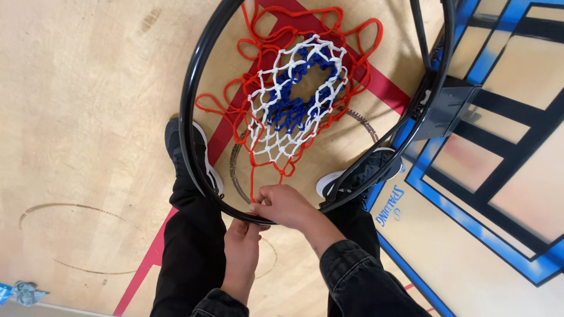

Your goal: The person ties a red, white, and blue basketball net to the rim of a basketball hoop. They loop the net through the holes in the rim and secure it with knots, working around the circumference of the hoop.

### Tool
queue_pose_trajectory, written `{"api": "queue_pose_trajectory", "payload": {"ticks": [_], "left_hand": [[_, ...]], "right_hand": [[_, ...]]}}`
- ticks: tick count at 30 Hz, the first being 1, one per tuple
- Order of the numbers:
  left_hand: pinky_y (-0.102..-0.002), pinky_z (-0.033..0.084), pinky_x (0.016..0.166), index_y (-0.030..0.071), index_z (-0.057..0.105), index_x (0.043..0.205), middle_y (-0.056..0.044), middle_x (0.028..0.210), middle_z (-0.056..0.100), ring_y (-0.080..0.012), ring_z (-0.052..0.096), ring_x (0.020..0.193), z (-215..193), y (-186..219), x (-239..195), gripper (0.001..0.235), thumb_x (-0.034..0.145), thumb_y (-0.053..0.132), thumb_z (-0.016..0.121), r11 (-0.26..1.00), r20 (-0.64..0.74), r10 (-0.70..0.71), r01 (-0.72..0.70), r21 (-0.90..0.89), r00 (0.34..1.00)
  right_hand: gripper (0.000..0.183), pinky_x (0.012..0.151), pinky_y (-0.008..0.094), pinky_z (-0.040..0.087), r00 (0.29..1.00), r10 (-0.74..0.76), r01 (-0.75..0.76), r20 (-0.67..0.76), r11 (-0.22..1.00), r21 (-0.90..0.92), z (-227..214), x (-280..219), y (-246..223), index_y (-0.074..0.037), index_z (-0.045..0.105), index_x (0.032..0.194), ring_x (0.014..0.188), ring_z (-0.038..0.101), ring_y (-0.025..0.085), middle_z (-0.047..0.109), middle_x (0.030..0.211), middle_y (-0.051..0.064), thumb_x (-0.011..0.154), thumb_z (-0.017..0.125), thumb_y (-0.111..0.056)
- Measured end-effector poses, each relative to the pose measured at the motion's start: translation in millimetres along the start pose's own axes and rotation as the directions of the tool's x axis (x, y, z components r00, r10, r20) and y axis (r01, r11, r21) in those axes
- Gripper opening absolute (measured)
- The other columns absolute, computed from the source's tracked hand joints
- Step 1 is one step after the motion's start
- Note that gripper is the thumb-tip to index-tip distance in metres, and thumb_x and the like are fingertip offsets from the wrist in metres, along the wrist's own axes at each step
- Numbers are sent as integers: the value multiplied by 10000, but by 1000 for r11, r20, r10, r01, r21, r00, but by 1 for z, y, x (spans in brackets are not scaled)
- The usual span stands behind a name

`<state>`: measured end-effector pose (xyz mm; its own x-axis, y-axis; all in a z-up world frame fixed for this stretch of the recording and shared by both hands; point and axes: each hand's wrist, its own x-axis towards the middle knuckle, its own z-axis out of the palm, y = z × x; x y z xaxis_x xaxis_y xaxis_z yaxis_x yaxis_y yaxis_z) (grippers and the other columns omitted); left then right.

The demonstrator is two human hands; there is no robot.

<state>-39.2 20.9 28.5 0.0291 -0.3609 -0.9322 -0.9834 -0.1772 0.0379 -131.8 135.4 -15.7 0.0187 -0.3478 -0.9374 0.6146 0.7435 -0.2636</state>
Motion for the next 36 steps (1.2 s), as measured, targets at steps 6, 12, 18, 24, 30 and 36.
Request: {"api": "queue_pose_trajectory", "payload": {"ticks": [6, 12, 18, 24, 30, 36], "left_hand": [[-344, 456, 765, 95, 687, 996, -50, 850, 721, -197, 759, 832, -4, 5, -3, 136, 933, 205, 637, 986, -8, -161, 161, -50, 987], [-386, 501, 829, 92, 580, 787, -54, 775, 652, -247, 813, 868, -19, 20, -3, 254, 986, 223, 493, 963, 169, -270, 264, 59, 948], [-345, 523, 855, 68, 690, 1095, -108, 988, 773, -226, 757, 931, -18, 14, -7, 232, 1005, 197, 519, 991, 187, -136, 133, 25, 973], [-322, 530, 836, 109, 721, 1121, -41, 995, 802, -161, 757, 902, -26, -12, 12, 220, 1010, 247, 588, 994, 215, 84, -95, 44, 973], [-322, 529, 773, 135, 716, 1041, -13, 867, 809, -158, 760, 846, -29, 4, 8, 231, 934, 253, 549, 839, 168, 160, -223, 496, 973], [-438, 509, 756, 136, 679, 990, -52, 931, 780, -304, 735, 909, -26, 4, 14, 253, 967, 325, 512, 637, 210, 147, -255, 727, 967]], "right_hand": [[199, 592, 332, 381, 997, -57, 60, -53, 997, 51, 10, 3, 8, -180, 596, 839, 622, 483, 129, 542, 646, -39, 962, 642, -329], [230, 655, 322, 412, 994, -104, 105, -17, 992, 75, 4, -4, 4, -159, 561, 854, 709, 539, 127, 623, 768, -39, 1009, 620, -318], [208, 707, 331, 463, 991, -132, 133, -25, 990, 49, 5, 8, 10, -164, 582, 840, 776, 642, 134, 752, 827, -44, 989, 610, -308], [239, 657, 333, 430, 991, -124, 126, -43, 990, 59, 6, 10, 11, -159, 563, 819, 718, 574, 140, 642, 760, -31, 977, 646, -318], [262, 652, 334, 424, 993, -110, 112, -35, 993, 40, 10, 11, 13, -172, 546, 813, 702, 566, 140, 667, 759, -28, 982, 631, -353], [129, 646, 290, 376, 990, -134, 127, 51, 984, 123, -7, 3, 16, -198, 622, 972, 672, 450, 99, 507, 695, -61, 957, 665, -318]]}}
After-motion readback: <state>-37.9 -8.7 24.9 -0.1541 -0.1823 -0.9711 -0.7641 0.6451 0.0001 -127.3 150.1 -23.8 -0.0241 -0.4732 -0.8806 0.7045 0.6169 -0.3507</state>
